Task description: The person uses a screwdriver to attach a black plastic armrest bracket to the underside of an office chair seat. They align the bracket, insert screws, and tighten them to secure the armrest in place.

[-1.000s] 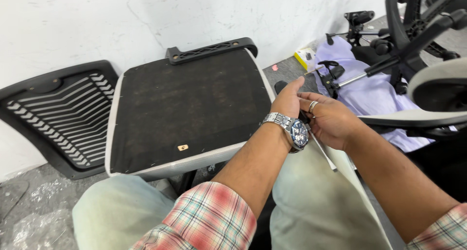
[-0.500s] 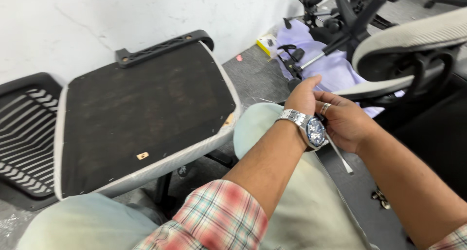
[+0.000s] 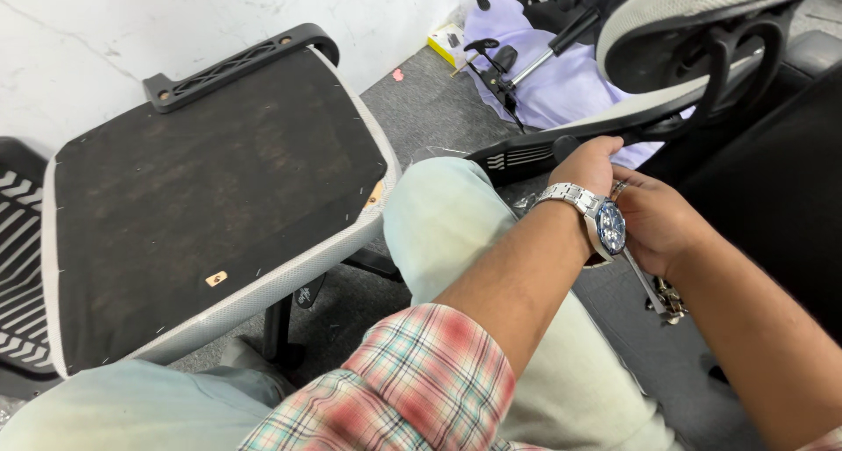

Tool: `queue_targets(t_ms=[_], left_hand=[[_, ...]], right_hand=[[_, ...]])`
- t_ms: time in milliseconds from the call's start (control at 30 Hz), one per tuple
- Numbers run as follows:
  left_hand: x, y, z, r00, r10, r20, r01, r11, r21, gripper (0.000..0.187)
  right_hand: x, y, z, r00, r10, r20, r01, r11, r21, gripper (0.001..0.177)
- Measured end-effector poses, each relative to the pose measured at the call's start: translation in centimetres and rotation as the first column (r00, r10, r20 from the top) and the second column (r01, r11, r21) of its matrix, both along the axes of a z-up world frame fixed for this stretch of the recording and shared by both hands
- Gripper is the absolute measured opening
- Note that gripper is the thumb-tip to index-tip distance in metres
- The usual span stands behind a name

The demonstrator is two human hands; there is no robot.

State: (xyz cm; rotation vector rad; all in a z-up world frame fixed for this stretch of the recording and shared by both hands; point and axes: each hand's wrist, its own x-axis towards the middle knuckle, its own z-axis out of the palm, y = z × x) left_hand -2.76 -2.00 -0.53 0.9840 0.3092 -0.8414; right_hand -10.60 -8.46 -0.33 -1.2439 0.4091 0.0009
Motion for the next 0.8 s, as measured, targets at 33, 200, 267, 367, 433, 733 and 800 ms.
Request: queue_targets(t_ms=[33, 200, 267, 367, 433, 733, 800], left_hand=[[-0.2, -0.2, -0.1, 0.999, -0.024, 0.028, 0.024, 0.999, 0.027, 0.042], [-1.3, -2.2, -0.9, 0.974, -0.192, 0.123, 0.164, 0.965, 0.206, 0.05], [-1.6, -3.4, -1.4, 0.97, -0.231, 0.081, 0.211, 0.956, 0.203, 0.05], [-2.4, -5.7, -2.2, 0.955, -0.298, 0.012, 0.292, 0.944, 0.156, 0.05], [-3.2, -7.2, -2.8, 0.945, -0.327, -0.003, 0.325, 0.939, 0.112, 0.049], [-7.3, -13.5, -6.8, 0.881, -0.472, 0.026, 0.464, 0.873, 0.151, 0.051], [-8.3, -14.3, -7.9, 0.837, -0.537, 0.106, 0.516, 0.839, 0.17, 0.051]], right_hand=[[-0.4, -0.3, -0.3, 1.0, -0.016, -0.009, 0.016, 1.0, -0.002, 0.046], [-2.2, -2.1, -1.8, 0.993, -0.103, -0.049, 0.104, 0.994, 0.02, 0.046], [-3.1, -2.9, -2.4, 0.989, -0.134, -0.061, 0.136, 0.99, 0.028, 0.047], [-4.5, -4.5, -3.4, 0.982, -0.18, -0.058, 0.183, 0.981, 0.064, 0.047], [-5.5, -5.5, -3.8, 0.967, -0.244, -0.079, 0.249, 0.966, 0.066, 0.048], [-10.7, -8.9, -4.0, 0.855, -0.417, -0.309, 0.387, 0.909, -0.156, 0.041], [-11.9, -9.8, -4.4, 0.835, -0.435, -0.338, 0.405, 0.901, -0.158, 0.036]])
